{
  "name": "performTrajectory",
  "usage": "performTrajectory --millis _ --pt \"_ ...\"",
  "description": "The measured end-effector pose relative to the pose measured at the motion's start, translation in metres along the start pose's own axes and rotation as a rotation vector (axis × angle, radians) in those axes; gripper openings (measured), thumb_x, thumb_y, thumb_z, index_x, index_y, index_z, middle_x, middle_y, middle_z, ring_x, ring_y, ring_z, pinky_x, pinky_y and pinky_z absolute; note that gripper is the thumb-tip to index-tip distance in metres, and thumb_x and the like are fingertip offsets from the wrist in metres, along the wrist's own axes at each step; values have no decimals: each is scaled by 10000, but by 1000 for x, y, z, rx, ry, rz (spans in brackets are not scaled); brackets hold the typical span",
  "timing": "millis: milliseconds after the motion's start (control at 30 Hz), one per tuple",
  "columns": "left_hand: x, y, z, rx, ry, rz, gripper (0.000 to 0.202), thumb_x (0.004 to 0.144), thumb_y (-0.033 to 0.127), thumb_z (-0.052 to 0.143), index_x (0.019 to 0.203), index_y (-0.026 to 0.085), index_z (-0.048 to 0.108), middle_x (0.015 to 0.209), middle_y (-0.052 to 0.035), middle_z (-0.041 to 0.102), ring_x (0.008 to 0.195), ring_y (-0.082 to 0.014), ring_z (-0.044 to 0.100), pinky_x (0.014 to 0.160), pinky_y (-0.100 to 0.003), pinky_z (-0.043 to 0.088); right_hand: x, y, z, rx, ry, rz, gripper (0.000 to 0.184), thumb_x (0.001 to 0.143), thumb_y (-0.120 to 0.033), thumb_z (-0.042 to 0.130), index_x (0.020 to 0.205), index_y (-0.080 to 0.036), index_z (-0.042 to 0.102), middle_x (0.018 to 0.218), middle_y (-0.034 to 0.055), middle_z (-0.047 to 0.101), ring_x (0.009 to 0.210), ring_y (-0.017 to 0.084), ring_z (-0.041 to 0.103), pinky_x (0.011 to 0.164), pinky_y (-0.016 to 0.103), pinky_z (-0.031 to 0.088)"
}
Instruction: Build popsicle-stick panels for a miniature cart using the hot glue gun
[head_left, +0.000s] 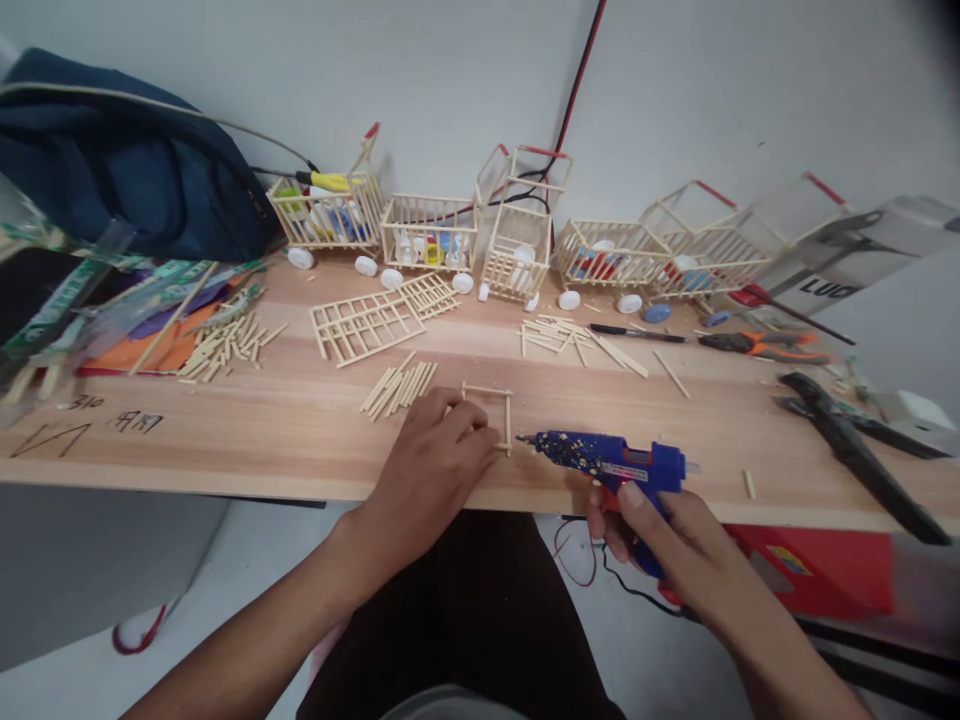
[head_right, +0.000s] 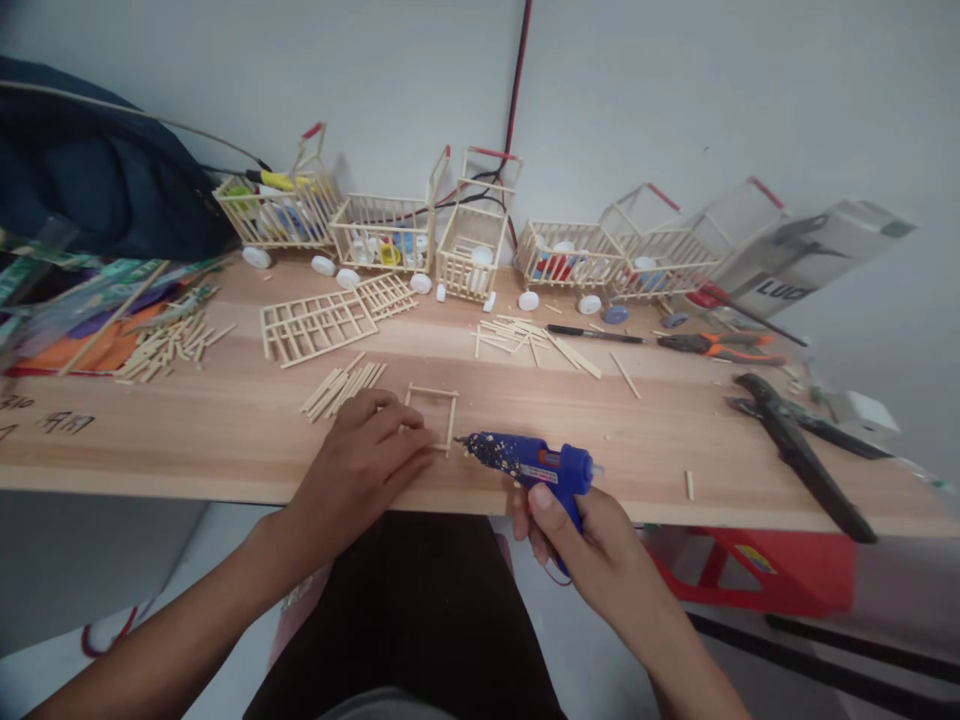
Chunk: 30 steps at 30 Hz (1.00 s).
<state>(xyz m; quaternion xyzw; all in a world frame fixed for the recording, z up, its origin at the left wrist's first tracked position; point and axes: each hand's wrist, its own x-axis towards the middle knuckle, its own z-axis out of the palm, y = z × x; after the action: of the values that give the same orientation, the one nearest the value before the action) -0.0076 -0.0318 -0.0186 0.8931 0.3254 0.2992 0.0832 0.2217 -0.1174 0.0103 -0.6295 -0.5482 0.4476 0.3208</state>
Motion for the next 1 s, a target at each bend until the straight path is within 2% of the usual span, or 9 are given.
performTrajectory --millis 167,333,400,500,667,900,1000 --pt "-1 -7 -6 -73 112 -13 114 919 180 579 966 166 682 959 -68 673 981 -212 489 878 -377 459 -1 5 -1 -27 -4 -25 537 885 -660 453 723 -187 647 545 22 565 483 127 507 468 243 408" --pt "-3 -21 -31 -98 279 -171 162 930 128 544 985 177 688 930 -35 692 933 -175 564 878 -348 462 -4 14 -3 -14 1 -39 510 914 -621 439 754 -184 648 628 41 616 524 130 526 512 253 419" --pt "-4 -23 -36 -69 300 -207 144 922 142 564 968 185 693 917 -25 690 918 -173 574 882 -353 456 -6 14 -3 -31 -10 -37 509 928 -606 423 749 -186 648 605 37 596 544 138 533 539 259 427" --pt "-5 -19 -33 -40 237 -146 112 905 176 605 962 192 700 926 -30 678 937 -184 549 867 -345 462 -6 12 -1 -41 -7 -42 509 932 -602 414 750 -188 648 583 32 578 540 142 519 529 262 411" --pt "-2 -3 -14 -46 28 -15 125 923 193 573 925 164 695 923 -67 636 943 -212 476 830 -351 462 -2 8 3 -55 14 -58 524 918 -622 420 746 -183 650 600 46 591 552 153 519 524 271 402" --pt "2 1 -14 14 -110 -38 137 928 198 561 926 150 690 892 -77 598 940 -231 448 841 -389 448 1 5 4 -76 0 -91 558 937 -615 378 710 -178 639 588 41 586 541 147 527 519 263 411" --pt "3 0 -14 17 -131 -42 167 938 217 545 890 151 691 871 -77 590 932 -233 442 830 -389 444 1 6 4 -91 -4 -97 544 951 -594 367 723 -179 635 588 39 585 547 147 533 520 261 409"
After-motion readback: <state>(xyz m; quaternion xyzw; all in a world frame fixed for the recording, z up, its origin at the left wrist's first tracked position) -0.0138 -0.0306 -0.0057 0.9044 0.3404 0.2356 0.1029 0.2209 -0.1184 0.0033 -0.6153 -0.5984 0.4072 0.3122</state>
